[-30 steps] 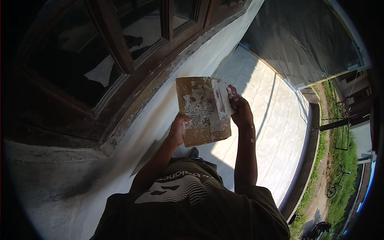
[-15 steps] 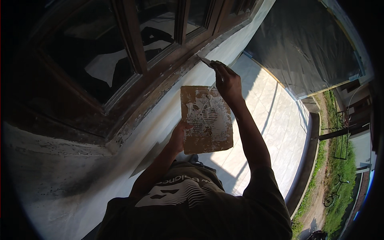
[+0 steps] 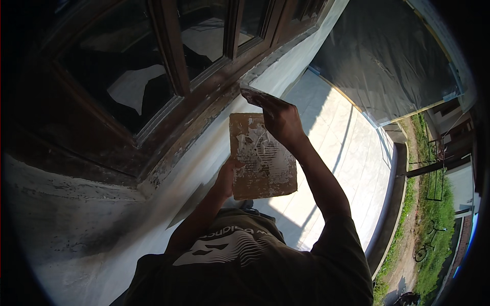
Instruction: Applying plaster or filler to the edge of a window frame using a trowel and a hawk.
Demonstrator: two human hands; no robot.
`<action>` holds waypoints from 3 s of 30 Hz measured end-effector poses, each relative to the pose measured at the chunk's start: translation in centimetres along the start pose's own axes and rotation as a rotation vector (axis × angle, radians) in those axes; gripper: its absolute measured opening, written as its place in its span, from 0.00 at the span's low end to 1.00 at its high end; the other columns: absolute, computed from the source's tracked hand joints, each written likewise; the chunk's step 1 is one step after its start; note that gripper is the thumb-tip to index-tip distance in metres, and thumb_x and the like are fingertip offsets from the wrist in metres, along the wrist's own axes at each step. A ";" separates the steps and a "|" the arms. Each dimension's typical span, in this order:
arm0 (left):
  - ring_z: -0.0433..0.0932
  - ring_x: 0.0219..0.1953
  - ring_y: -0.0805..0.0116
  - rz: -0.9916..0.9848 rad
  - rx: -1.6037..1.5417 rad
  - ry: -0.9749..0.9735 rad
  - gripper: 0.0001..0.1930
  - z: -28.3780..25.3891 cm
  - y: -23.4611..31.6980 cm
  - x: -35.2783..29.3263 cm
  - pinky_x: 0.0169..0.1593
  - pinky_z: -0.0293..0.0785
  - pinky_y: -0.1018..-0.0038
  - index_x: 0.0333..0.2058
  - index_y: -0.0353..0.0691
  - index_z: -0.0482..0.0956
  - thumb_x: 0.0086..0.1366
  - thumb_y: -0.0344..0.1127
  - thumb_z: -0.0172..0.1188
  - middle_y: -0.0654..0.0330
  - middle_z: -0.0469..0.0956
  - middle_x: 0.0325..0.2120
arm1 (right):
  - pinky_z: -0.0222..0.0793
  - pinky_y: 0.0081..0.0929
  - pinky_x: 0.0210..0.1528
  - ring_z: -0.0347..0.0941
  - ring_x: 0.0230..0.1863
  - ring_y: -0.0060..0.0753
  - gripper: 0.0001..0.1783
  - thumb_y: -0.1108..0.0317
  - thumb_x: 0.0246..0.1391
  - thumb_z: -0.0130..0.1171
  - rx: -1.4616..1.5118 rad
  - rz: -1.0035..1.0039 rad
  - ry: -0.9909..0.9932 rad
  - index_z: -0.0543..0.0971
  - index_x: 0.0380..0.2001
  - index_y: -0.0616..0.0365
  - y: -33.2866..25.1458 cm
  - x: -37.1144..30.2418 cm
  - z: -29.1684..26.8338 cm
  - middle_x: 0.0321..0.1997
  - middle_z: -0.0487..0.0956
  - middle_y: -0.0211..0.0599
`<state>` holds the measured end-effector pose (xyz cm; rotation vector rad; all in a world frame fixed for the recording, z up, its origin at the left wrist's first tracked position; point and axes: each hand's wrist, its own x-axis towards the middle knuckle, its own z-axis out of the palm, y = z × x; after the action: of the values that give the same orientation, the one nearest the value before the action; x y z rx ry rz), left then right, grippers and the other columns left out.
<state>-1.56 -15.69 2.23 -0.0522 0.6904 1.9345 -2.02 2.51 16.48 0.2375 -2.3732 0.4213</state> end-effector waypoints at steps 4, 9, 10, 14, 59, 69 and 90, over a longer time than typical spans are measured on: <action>0.74 0.46 0.56 -0.011 -0.018 -0.042 0.25 0.3 0.1 -0.2 0.51 0.71 0.60 0.53 0.35 0.62 0.54 0.32 0.47 0.52 0.72 0.45 | 0.75 0.37 0.33 0.77 0.33 0.46 0.23 0.81 0.44 0.48 -0.101 0.122 0.062 0.76 0.45 0.48 1.3 1.4 0.0 0.40 0.79 0.42; 0.73 0.46 0.56 0.025 -0.007 -0.046 0.26 0.3 0.1 -0.4 0.51 0.71 0.60 0.54 0.35 0.61 0.53 0.32 0.47 0.51 0.71 0.46 | 0.74 0.38 0.31 0.76 0.31 0.46 0.23 0.79 0.45 0.47 -0.130 0.143 0.042 0.77 0.44 0.46 2.1 1.9 1.7 0.38 0.79 0.42; 0.73 0.46 0.56 0.027 0.003 -0.036 0.27 0.2 0.1 -0.5 0.51 0.71 0.60 0.54 0.35 0.61 0.53 0.32 0.47 0.51 0.71 0.46 | 0.74 0.37 0.31 0.76 0.31 0.46 0.23 0.79 0.45 0.47 -0.135 0.143 0.011 0.77 0.44 0.45 1.9 1.9 1.9 0.38 0.79 0.42; 0.74 0.46 0.56 0.026 0.006 -0.039 0.27 -0.4 0.0 -0.5 0.50 0.72 0.61 0.54 0.35 0.61 0.53 0.31 0.47 0.51 0.71 0.46 | 0.73 0.38 0.29 0.75 0.28 0.49 0.25 0.82 0.43 0.47 -0.128 0.109 -0.057 0.76 0.45 0.47 0.9 2.1 1.8 0.35 0.78 0.45; 0.73 0.47 0.55 -0.054 0.072 0.063 0.26 -0.1 0.3 -1.0 0.54 0.69 0.60 0.53 0.34 0.62 0.52 0.32 0.47 0.51 0.71 0.45 | 0.71 0.36 0.27 0.75 0.27 0.41 0.16 0.78 0.34 0.54 -0.285 0.018 -0.217 0.77 0.32 0.58 -3.2 1.7 4.0 0.25 0.75 0.43; 0.73 0.46 0.55 -0.012 0.026 -0.052 0.27 -0.7 0.1 -0.7 0.52 0.71 0.60 0.54 0.35 0.61 0.52 0.32 0.47 0.51 0.71 0.45 | 0.74 0.39 0.34 0.76 0.33 0.50 0.26 0.83 0.42 0.47 -0.119 0.269 0.054 0.77 0.45 0.49 -2.3 3.1 -0.4 0.39 0.78 0.46; 0.73 0.47 0.54 -0.018 0.085 0.035 0.28 -0.2 -0.1 -1.1 0.53 0.69 0.59 0.54 0.35 0.61 0.52 0.32 0.47 0.51 0.70 0.47 | 0.74 0.35 0.27 0.76 0.27 0.42 0.07 0.74 0.40 0.53 -0.351 0.044 -0.193 0.78 0.26 0.58 -0.6 1.9 5.1 0.26 0.76 0.45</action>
<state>-1.02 -16.62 2.35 -0.0389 0.7923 1.8885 -6.42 0.00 14.38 0.0644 -2.5950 -0.0042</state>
